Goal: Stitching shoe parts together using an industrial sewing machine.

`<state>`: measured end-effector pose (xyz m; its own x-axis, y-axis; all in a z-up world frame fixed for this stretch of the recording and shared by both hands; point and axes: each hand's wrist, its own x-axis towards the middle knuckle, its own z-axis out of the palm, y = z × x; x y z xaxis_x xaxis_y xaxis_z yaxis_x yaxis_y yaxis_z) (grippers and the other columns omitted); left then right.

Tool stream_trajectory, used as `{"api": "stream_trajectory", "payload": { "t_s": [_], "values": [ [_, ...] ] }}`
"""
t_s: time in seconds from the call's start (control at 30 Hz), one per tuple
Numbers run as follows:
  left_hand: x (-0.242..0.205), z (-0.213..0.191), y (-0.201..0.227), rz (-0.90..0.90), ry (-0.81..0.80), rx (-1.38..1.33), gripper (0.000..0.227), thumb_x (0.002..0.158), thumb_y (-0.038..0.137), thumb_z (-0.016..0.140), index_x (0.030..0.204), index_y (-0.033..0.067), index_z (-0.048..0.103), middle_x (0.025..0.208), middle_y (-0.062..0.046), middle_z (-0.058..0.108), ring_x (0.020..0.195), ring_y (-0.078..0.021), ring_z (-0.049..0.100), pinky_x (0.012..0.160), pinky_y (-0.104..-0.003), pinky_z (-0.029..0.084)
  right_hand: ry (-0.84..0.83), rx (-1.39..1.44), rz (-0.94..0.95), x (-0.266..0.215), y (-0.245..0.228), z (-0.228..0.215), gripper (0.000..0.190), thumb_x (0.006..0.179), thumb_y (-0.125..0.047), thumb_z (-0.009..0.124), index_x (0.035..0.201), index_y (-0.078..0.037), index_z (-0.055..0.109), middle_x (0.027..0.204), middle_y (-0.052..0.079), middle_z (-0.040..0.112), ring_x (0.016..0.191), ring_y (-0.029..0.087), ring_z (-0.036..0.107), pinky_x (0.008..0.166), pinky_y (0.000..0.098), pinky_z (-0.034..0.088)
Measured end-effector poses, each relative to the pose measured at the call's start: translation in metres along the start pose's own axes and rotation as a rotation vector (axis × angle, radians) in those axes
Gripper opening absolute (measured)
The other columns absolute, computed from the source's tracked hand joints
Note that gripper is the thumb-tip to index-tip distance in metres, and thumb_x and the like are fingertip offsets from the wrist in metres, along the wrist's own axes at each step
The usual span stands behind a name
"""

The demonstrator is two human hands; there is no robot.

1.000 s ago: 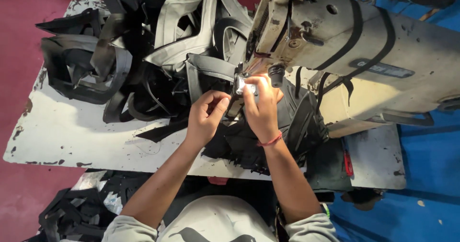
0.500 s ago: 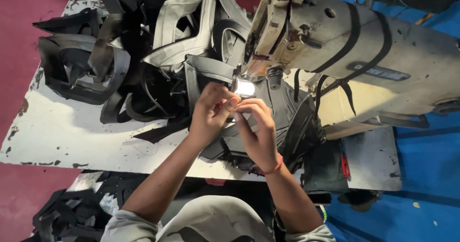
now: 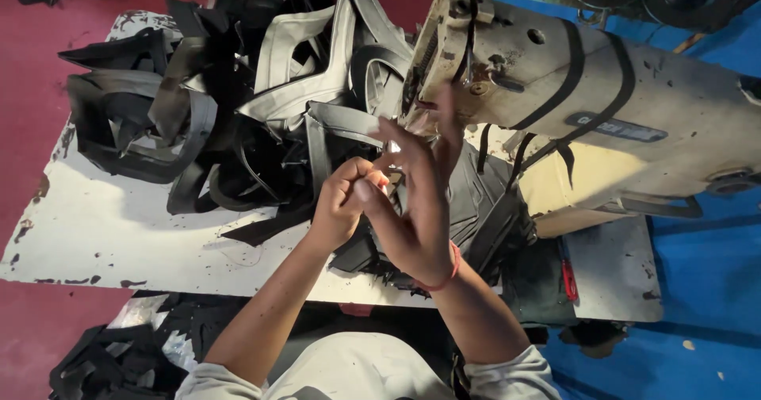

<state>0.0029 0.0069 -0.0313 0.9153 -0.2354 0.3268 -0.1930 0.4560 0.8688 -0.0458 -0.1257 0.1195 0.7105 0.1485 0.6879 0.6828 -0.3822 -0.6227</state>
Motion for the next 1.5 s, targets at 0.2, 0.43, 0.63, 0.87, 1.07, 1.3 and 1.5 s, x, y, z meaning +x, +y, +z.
{"api": "stream_trajectory", "payload": {
  "t_s": [0.2,0.43,0.63,0.87,1.07,1.3,1.5],
  "values": [
    [-0.004,-0.008,-0.006,-0.203,0.015,0.128,0.009,0.1,0.014,0.061,0.101,0.0057,0.061,0.09,-0.003,0.063,0.079,-0.0083,0.056,0.07,-0.026,0.046,-0.337,0.102,0.124,-0.04,0.016,-0.009,0.04,0.093,-0.011,0.071,0.13,0.0,0.061,0.136,0.012,0.052,0.114,0.029,0.06,0.1,0.0368,0.044],
    [-0.047,-0.016,0.015,-0.197,0.012,0.524,0.013,0.097,0.012,0.063,0.092,0.0009,0.063,0.094,-0.007,0.064,0.085,-0.0141,0.061,0.078,-0.027,0.051,0.374,-0.537,0.336,-0.156,0.1,-0.04,0.044,0.089,-0.006,0.075,0.13,-0.002,0.059,0.147,0.023,0.046,0.129,0.035,0.049,0.116,0.0445,0.04],
    [-0.057,-0.01,0.014,-0.139,-0.015,0.532,0.011,0.094,0.01,0.067,0.094,-0.0004,0.066,0.104,-0.008,0.069,0.098,-0.0189,0.065,0.087,-0.03,0.05,0.26,-0.568,0.454,-0.172,0.115,-0.064,0.052,0.086,-0.003,0.068,0.136,0.005,0.054,0.145,0.023,0.049,0.137,0.041,0.048,0.119,0.0454,0.037],
    [-0.068,-0.005,0.016,-0.066,0.105,0.615,0.012,0.095,0.013,0.068,0.094,0.001,0.066,0.104,-0.007,0.07,0.095,-0.0187,0.064,0.083,-0.029,0.05,0.256,-0.545,0.42,-0.092,0.117,-0.067,0.04,0.096,0.004,0.054,0.134,0.002,0.066,0.148,0.025,0.048,0.121,0.036,0.053,0.106,0.0428,0.045],
    [-0.089,-0.011,0.013,-0.052,0.175,0.711,0.008,0.092,0.01,0.071,0.095,0.0037,0.068,0.124,-0.01,0.061,0.095,-0.019,0.064,0.081,-0.03,0.053,-0.208,-0.786,0.144,-0.049,0.169,-0.038,0.013,0.092,-0.015,0.073,0.1,-0.004,0.072,0.123,0.019,0.065,0.114,0.036,0.056,0.09,0.0486,0.04],
    [-0.118,-0.023,-0.007,-0.116,0.13,0.835,0.01,0.086,0.011,0.075,0.093,0.0052,0.071,0.122,-0.011,0.063,0.092,-0.0233,0.066,0.078,-0.031,0.053,-0.313,0.274,0.697,-0.011,0.187,-0.022,0.02,0.095,-0.019,0.063,0.107,-0.005,0.07,0.087,0.0,0.068,0.077,0.006,0.062,0.07,0.0238,0.051],
    [-0.117,-0.024,-0.007,-0.131,0.123,0.812,0.011,0.09,0.011,0.073,0.094,0.0028,0.067,0.113,-0.01,0.065,0.082,-0.0199,0.065,0.072,-0.029,0.053,-0.598,0.204,0.75,0.004,0.198,-0.029,0.017,0.096,-0.016,0.063,0.088,-0.002,0.066,0.07,-0.004,0.053,0.061,0.006,0.046,0.054,0.0247,0.036]
  ]
}}
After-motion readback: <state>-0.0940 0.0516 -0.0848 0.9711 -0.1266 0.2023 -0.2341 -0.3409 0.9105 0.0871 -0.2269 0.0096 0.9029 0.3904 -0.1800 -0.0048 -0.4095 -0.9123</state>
